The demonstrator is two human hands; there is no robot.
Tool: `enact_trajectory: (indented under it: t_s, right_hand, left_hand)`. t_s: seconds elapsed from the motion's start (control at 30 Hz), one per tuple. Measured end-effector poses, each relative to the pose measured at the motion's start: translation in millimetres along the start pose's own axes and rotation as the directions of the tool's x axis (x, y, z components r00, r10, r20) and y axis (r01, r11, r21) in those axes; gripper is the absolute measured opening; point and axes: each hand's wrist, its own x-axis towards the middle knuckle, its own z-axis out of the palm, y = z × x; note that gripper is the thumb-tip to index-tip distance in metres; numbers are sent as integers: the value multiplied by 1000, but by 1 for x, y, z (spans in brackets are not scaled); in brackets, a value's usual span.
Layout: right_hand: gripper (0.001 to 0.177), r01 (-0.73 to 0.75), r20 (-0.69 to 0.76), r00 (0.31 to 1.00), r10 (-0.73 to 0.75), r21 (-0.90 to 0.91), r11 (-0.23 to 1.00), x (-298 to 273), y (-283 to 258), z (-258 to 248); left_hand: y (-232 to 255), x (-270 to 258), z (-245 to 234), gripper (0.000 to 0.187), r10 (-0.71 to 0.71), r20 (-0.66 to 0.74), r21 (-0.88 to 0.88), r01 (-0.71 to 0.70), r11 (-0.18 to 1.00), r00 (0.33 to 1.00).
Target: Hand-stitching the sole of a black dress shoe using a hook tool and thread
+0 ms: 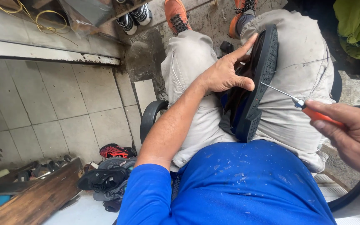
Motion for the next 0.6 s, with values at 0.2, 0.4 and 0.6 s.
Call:
enact_trajectory:
  t_s: [0.2,0.4,0.6]
  right_hand:
    - [37,3,46,999,2,-93,996,13,8,-8]
    - [39,113,101,990,-95,-193,975,23,-4,-8]
    - [40,76,140,989,-51,-180,981,37,-13,-11]
  left_hand:
    - [-16,2,4,127,78,-64,-54,-82,995,995]
    - [-24,1,6,130,90,-84,-94,-98,991,992]
    - [-36,2,7,134,98,-101,-74,-106,992,990]
